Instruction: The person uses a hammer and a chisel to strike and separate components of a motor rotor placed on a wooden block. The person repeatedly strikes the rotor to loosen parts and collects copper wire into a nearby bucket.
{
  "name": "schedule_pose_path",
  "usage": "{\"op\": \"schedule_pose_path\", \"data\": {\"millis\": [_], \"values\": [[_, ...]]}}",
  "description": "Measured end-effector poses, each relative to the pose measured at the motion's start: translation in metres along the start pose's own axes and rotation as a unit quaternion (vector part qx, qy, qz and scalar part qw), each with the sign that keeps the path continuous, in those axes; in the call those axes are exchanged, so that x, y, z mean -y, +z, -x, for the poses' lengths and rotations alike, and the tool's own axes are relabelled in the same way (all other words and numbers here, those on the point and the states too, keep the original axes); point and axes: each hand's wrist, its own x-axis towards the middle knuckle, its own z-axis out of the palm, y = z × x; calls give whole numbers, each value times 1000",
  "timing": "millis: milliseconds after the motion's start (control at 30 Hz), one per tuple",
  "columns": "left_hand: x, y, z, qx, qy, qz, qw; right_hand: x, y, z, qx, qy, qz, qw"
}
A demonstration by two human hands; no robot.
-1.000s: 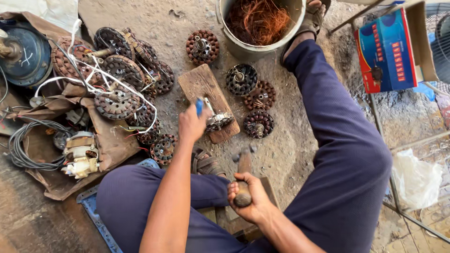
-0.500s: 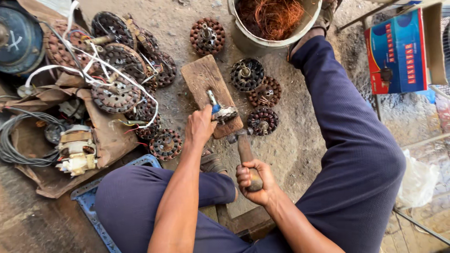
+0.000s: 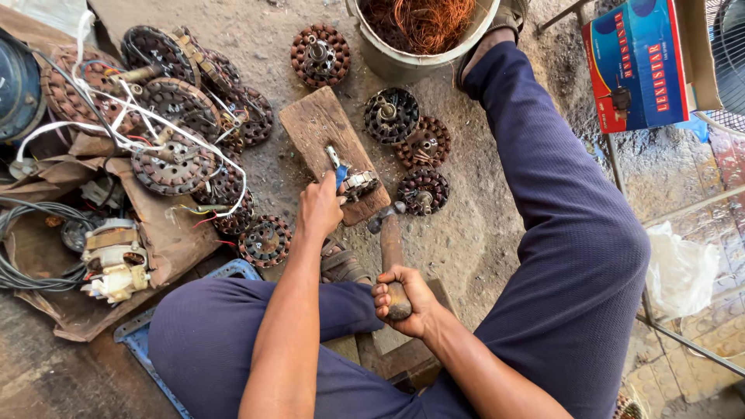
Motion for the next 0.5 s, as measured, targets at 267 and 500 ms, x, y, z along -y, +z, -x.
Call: {"op": "schedule_pose_path", "data": {"millis": [267, 500], "values": [[0, -13, 14, -49, -20, 47, 998, -3, -1, -3, 3, -1, -3, 1000], [-3, -18, 18, -64, -52, 86, 993, 0, 2, -2, -5, -3, 7, 1000]]}}
